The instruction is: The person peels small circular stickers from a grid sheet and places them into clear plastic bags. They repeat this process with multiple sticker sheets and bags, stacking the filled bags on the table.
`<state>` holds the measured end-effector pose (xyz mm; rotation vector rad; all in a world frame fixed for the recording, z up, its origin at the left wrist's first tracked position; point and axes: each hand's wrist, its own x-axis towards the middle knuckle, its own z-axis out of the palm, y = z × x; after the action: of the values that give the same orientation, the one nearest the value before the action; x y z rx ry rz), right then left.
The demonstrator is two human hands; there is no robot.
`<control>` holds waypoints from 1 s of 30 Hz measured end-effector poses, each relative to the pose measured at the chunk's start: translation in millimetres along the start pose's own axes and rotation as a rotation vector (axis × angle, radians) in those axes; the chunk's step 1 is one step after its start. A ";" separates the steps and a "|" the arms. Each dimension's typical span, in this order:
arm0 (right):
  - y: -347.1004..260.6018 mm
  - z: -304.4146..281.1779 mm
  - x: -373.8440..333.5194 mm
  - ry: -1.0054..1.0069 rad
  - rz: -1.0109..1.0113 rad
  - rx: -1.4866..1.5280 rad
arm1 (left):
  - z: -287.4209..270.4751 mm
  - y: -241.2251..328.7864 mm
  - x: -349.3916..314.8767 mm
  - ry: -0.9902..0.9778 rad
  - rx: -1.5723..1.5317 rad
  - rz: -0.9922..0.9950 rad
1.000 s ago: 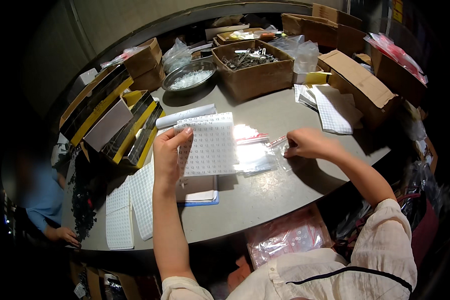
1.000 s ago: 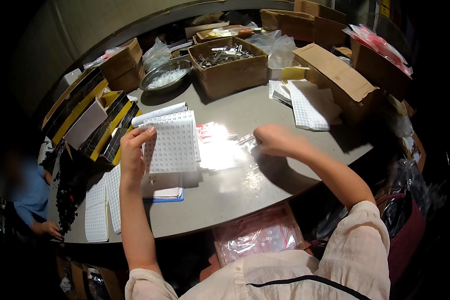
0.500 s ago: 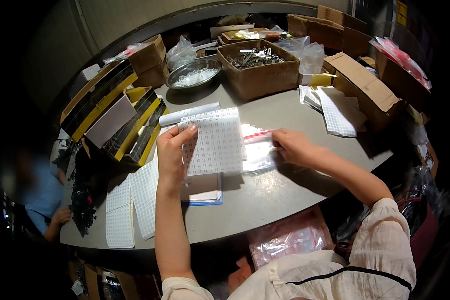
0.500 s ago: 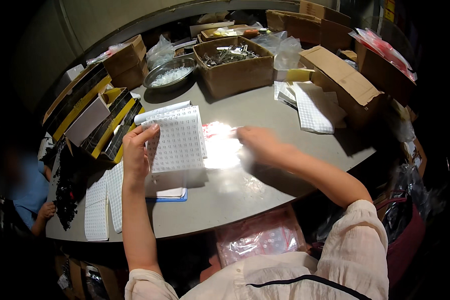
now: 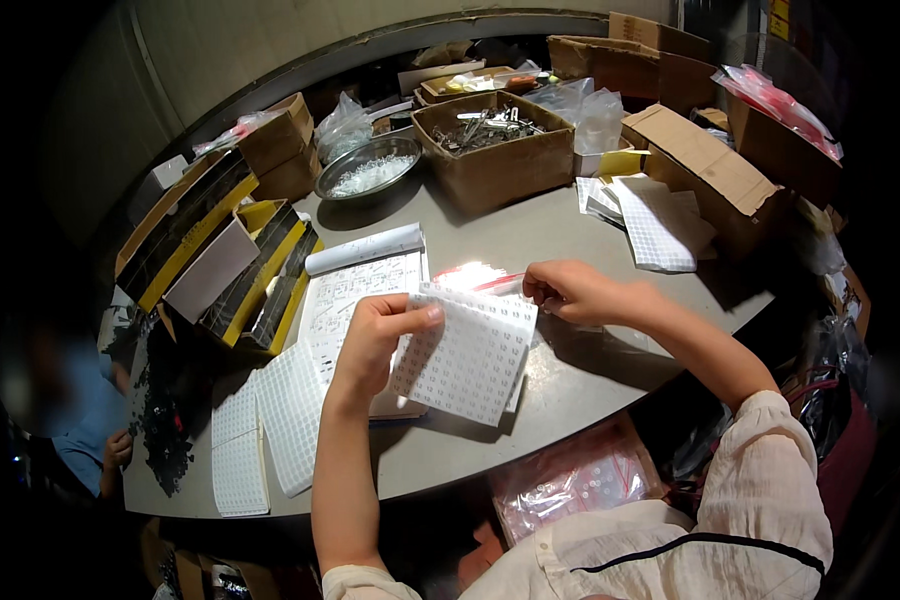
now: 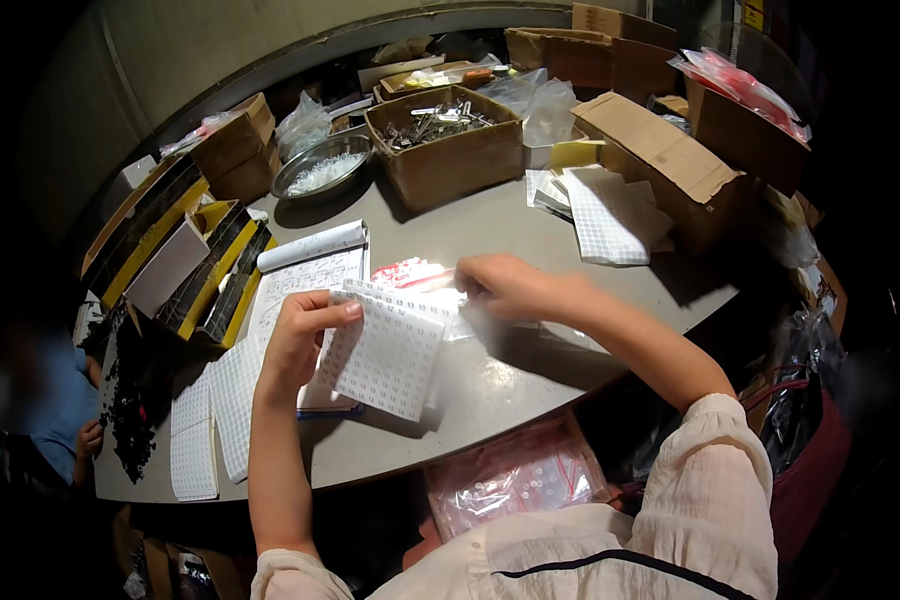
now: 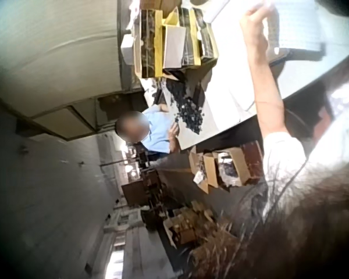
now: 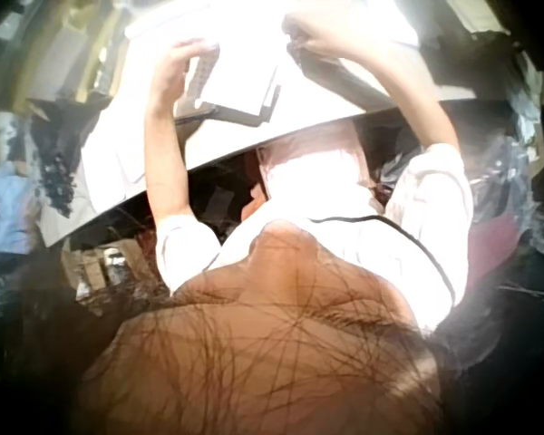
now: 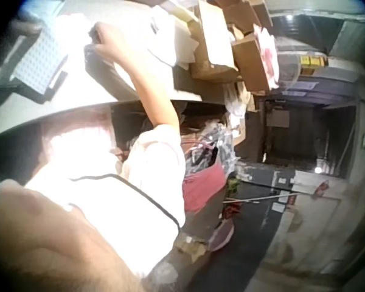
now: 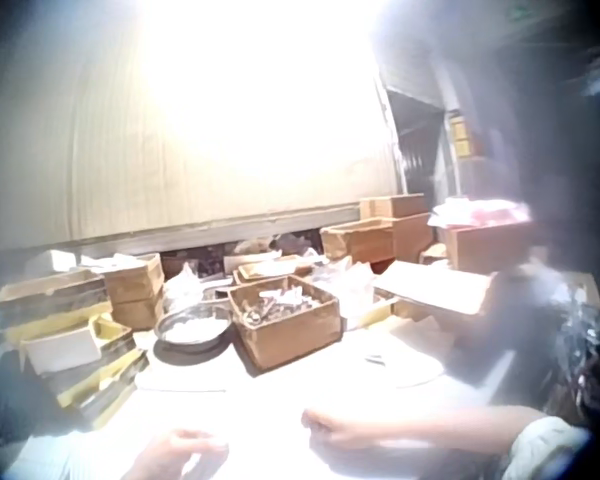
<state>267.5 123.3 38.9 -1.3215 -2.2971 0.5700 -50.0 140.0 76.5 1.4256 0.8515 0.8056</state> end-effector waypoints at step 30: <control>-52.8 34.9 -61.4 0.414 -0.114 -0.277 | 48.6 -16.8 -9.0 -0.136 -0.004 -0.057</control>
<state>239.3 40.4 29.1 -1.2736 -2.1316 -0.0638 -12.6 108.4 58.4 1.4291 0.7822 0.6590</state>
